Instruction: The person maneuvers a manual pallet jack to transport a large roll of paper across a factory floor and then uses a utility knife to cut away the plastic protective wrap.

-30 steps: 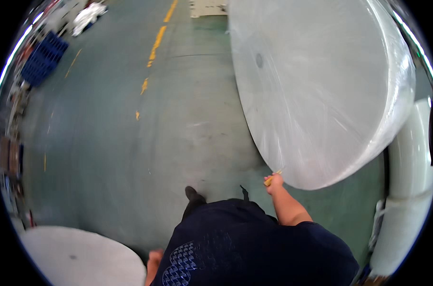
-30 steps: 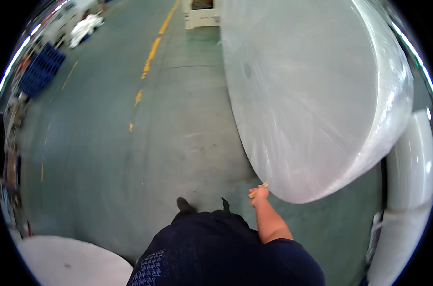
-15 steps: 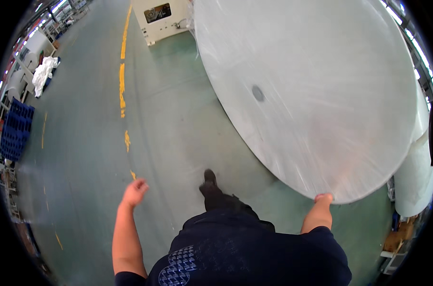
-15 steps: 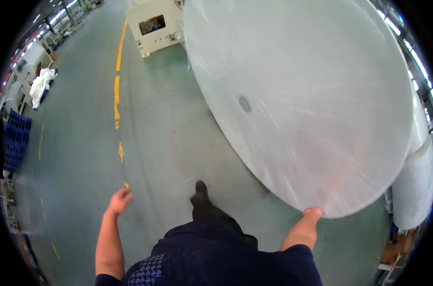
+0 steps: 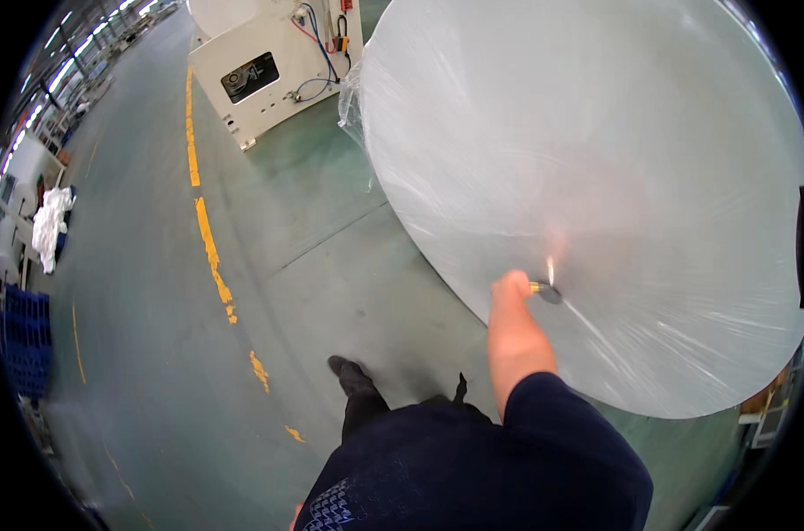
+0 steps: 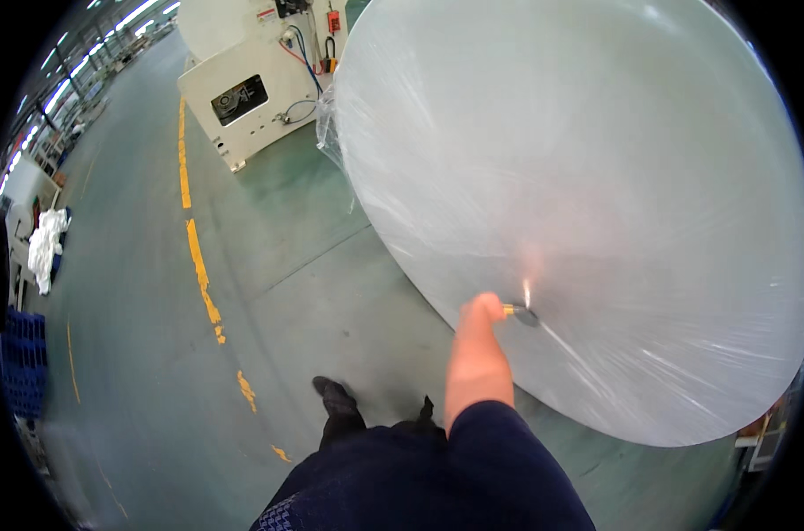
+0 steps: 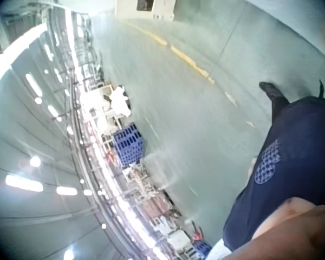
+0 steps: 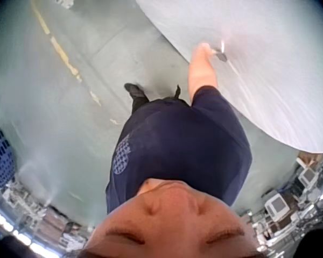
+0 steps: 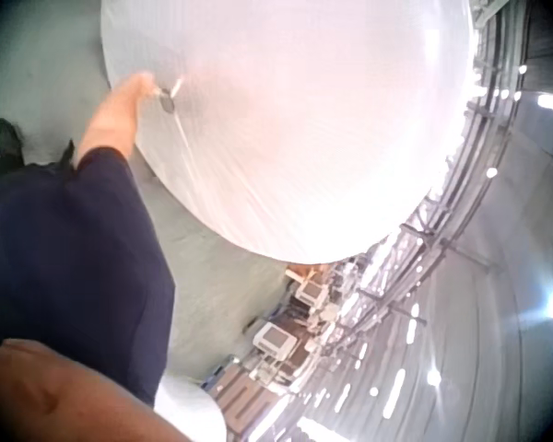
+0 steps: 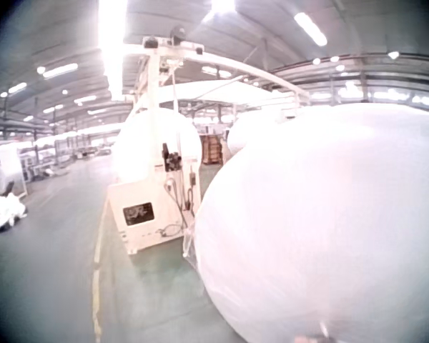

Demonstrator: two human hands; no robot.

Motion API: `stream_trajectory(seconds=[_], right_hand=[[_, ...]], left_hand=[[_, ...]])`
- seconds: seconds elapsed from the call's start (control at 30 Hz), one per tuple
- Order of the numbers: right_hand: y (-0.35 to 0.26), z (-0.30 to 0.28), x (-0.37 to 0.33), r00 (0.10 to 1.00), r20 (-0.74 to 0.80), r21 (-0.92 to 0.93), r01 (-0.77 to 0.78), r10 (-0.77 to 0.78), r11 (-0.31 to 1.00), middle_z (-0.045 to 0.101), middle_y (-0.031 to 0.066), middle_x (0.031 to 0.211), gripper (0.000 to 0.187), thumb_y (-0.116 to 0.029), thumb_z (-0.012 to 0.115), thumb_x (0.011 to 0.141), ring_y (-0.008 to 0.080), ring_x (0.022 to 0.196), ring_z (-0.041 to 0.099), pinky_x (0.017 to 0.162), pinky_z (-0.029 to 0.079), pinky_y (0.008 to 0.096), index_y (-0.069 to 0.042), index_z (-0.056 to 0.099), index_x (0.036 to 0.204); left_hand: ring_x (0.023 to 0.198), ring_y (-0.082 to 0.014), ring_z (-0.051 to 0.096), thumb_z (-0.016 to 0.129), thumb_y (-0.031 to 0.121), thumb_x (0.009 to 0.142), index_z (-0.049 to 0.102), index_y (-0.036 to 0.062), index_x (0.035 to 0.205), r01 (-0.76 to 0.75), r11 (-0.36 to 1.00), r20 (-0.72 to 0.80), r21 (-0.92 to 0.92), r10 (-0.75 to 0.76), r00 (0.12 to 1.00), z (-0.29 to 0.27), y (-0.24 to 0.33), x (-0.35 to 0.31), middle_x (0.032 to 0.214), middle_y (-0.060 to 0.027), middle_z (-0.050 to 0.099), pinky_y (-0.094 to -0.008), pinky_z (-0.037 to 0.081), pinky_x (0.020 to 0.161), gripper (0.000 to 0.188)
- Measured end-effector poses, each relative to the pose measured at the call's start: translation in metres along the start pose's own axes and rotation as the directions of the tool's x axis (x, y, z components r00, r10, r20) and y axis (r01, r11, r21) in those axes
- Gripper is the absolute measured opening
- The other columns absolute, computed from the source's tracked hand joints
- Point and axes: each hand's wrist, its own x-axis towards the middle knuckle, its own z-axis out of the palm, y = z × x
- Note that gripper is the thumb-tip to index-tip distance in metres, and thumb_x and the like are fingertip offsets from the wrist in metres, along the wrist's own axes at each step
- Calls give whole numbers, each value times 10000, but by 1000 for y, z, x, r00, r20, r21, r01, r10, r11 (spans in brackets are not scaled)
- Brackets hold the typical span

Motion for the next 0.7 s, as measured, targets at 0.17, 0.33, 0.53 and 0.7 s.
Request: stream_trajectory(seconds=[0.17,0.33,0.53,0.7], right_hand=[[75,143,-109,982,85,95,-177,170,980,599,29,963,229,-188,468,778,200,815,549,662,458,373,-137,531,992],[143,258,-201,969,199,69,-163,147,984,592,23,985,325,-168,440,785,223,875,557,672,459,357,-152,469,1108],[226,382,-286,959,256,71,-145,122,987,577,69,946,338,-165,346,827,231,821,572,633,462,344,-111,396,1157],[261,422,-364,898,438,11,-55,45,998,535,140,750,264,-149,305,847,207,550,520,507,438,328,-33,362,1077]], left_hand=[[604,-142,550,548,156,780,564,-3,899,-127,986,11,-110,129,992,-118,180,40,731,-58,587,-259,451,541,199],[605,-130,536,538,144,795,561,-6,928,-265,952,-158,-155,241,958,-241,361,70,731,-52,579,-254,444,553,202],[629,-121,531,532,130,808,549,-2,960,-389,851,-272,-352,305,913,-295,509,116,761,-54,580,-237,436,573,202],[695,-160,564,574,161,816,565,-21,945,-423,901,2,-91,425,905,-286,555,147,791,-48,596,-263,464,635,223]])
